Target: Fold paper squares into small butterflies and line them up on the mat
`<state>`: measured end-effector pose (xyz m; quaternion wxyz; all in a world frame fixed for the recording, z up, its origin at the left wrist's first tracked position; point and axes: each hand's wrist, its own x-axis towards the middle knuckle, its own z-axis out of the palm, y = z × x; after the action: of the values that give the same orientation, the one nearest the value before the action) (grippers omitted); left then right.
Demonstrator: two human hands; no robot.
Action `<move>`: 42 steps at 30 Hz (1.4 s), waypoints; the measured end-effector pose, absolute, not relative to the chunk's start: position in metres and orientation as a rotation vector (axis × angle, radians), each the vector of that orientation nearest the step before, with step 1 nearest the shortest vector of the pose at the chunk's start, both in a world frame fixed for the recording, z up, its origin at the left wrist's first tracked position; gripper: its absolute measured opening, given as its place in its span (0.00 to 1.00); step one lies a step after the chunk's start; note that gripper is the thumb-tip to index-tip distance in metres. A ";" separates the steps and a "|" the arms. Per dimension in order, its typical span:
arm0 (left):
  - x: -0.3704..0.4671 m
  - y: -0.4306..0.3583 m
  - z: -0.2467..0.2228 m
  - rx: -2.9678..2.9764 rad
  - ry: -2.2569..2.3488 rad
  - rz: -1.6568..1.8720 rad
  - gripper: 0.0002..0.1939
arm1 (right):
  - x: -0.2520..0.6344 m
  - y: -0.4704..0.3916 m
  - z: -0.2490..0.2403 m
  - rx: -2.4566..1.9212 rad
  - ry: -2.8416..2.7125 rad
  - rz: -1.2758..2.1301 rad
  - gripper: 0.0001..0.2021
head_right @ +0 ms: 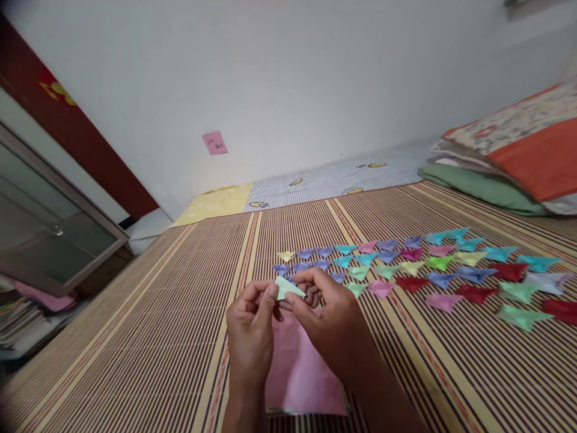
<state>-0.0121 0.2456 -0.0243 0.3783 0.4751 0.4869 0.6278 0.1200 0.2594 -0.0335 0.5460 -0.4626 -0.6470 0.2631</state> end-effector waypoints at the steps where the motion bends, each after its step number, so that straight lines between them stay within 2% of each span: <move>1: -0.013 0.246 -0.025 1.215 1.227 1.596 0.11 | 0.122 0.260 -0.033 -1.089 -1.570 0.684 0.02; 6: -0.015 0.247 -0.025 1.182 1.080 1.531 0.11 | 0.128 0.260 -0.028 -1.014 -1.620 0.854 0.13; 10: -0.016 0.246 -0.023 1.128 0.980 1.473 0.09 | 0.130 0.260 -0.026 -0.957 -1.627 0.929 0.14; 19: -0.014 0.248 -0.024 1.119 0.925 1.459 0.14 | 0.134 0.264 -0.031 -0.981 -1.679 0.917 0.18; 27: -0.010 0.246 -0.019 1.166 0.956 1.415 0.13 | 0.132 0.264 -0.031 -0.944 -1.614 0.993 0.16; 31: -0.009 0.244 -0.020 1.155 0.925 1.397 0.13 | 0.133 0.263 -0.033 -1.021 -1.585 0.901 0.16; 38: -0.011 0.245 -0.024 1.156 0.932 1.456 0.18 | 0.132 0.264 -0.031 -0.958 -1.628 0.907 0.17; 42: -0.015 0.247 -0.025 1.169 0.942 1.435 0.12 | 0.134 0.265 -0.031 -0.980 -1.656 0.859 0.17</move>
<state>-0.0151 0.2470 -0.0247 0.5075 0.4851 0.3907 0.5954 0.1339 0.2646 -0.0313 0.4946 -0.4043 -0.6830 0.3543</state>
